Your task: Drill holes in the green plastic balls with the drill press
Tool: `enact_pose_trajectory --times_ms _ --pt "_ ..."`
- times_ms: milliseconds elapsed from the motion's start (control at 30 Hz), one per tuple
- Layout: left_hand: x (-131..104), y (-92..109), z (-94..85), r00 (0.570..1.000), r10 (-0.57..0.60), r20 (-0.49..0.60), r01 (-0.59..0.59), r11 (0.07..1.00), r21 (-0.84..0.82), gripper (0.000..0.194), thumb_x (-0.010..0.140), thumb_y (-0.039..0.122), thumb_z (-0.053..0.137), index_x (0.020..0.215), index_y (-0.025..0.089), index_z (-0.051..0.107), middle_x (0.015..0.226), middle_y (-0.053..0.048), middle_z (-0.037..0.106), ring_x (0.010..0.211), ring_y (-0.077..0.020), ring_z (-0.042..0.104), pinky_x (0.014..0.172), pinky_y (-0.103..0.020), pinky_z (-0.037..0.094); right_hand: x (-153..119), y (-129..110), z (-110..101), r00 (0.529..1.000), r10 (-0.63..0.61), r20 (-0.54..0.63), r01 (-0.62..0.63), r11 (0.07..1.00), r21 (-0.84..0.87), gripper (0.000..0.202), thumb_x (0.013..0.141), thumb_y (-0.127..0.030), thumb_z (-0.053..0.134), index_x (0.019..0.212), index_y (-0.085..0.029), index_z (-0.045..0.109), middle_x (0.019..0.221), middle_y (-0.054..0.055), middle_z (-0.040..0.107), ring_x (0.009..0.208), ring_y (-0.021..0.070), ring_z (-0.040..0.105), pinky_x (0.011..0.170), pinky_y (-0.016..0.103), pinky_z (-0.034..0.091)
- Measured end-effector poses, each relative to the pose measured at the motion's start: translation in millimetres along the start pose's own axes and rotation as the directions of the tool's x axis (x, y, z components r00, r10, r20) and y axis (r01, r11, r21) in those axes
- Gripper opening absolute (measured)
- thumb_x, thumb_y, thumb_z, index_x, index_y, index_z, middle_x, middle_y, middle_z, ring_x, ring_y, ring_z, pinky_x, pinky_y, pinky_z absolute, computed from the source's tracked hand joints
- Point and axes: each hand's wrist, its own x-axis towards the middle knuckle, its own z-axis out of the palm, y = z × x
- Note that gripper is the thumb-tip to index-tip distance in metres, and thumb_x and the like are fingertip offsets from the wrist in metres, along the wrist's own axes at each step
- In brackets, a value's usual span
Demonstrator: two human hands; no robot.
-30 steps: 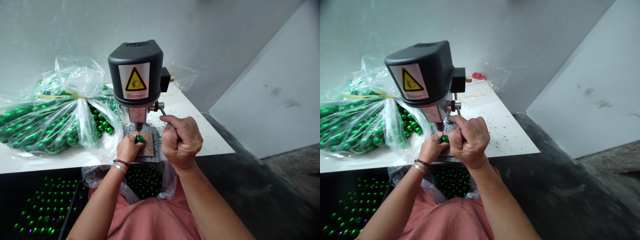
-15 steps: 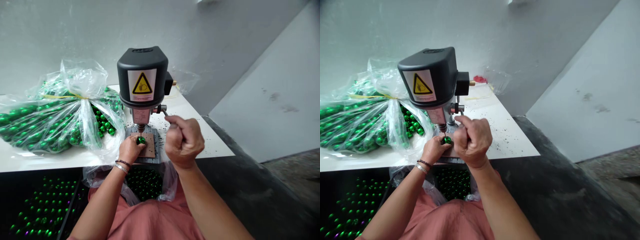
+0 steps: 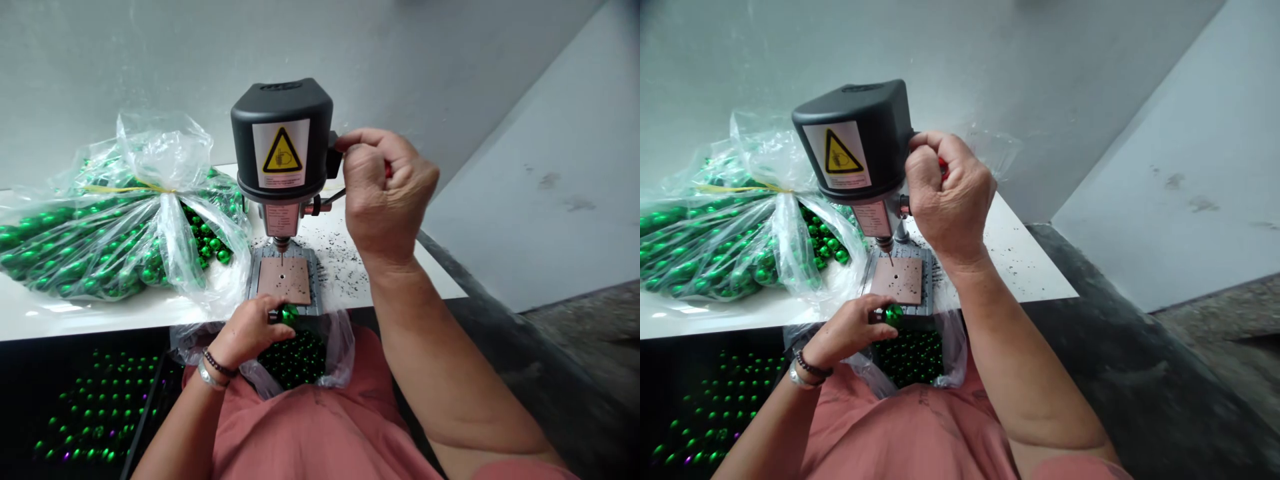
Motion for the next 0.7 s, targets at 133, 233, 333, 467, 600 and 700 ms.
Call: enact_pose_trajectory --times_ms 133,233,333,467,600,700 --pt "2 -4 2.2 0.989 -0.129 0.075 0.147 0.932 -0.330 0.056 0.060 0.048 0.069 0.106 0.018 0.063 0.093 -0.006 0.066 0.078 -0.0172 0.059 0.069 -0.027 0.045 2 0 -1 1.000 0.025 0.012 -0.025 1.000 -0.012 0.017 0.079 -0.019 0.047 0.076 -0.020 0.064 0.053 -0.004 0.053 0.048 0.0044 0.047 0.052 0.020 0.041" --pt "11 -3 2.1 0.927 -0.375 -0.009 0.232 0.591 -0.773 0.046 0.068 0.057 0.057 0.085 0.014 0.062 0.078 -0.005 0.063 0.060 -0.0113 0.054 0.054 -0.024 0.044 3 -1 -2 1.000 0.013 0.020 -0.012 1.000 -0.026 0.018 0.078 -0.015 0.047 0.077 -0.019 0.065 0.054 -0.004 0.054 0.049 0.0042 0.047 0.051 0.020 0.041" --pt "17 1 -2.3 0.867 -0.472 0.156 0.228 0.097 -0.969 0.049 0.075 0.062 0.043 0.073 0.015 0.054 0.071 -0.006 0.059 0.061 -0.0137 0.057 0.052 -0.027 0.047 2 -4 -3 1.000 0.021 0.020 -0.021 1.000 0.000 0.018 0.078 -0.016 0.047 0.077 -0.018 0.065 0.053 -0.004 0.053 0.046 0.0031 0.044 0.045 0.018 0.038" --pt "18 3 -5.7 0.885 -0.428 0.182 0.177 -0.051 -0.983 0.025 0.078 0.037 0.054 0.069 0.014 0.052 0.066 -0.005 0.058 0.069 -0.0151 0.061 0.066 -0.030 0.052 1 -6 -3 0.999 0.051 0.013 -0.052 0.997 0.051 0.018 0.077 -0.014 0.047 0.075 -0.018 0.065 0.050 -0.006 0.048 0.042 0.0015 0.040 0.040 0.015 0.032" --pt "15 2 -2.4 0.913 -0.407 -0.011 0.058 0.156 -0.986 0.027 0.059 0.003 0.065 0.083 0.013 0.057 0.070 0.000 0.061 0.071 -0.0116 0.062 0.073 -0.025 0.050 1 -6 -3 0.999 0.034 0.019 -0.035 0.997 0.067 0.018 0.077 -0.015 0.047 0.076 -0.016 0.065 0.048 -0.006 0.047 0.042 0.0016 0.039 0.043 0.016 0.034" --pt "14 0 -1.2 0.923 -0.383 -0.042 0.077 0.290 -0.954 0.044 0.058 0.008 0.069 0.099 0.015 0.055 0.076 0.000 0.063 0.073 -0.0116 0.062 0.071 -0.024 0.049 1 -5 -4 0.999 0.025 0.023 -0.026 0.998 0.059 0.018 0.078 -0.016 0.047 0.077 -0.015 0.065 0.049 -0.006 0.049 0.044 0.0023 0.042 0.049 0.018 0.038"
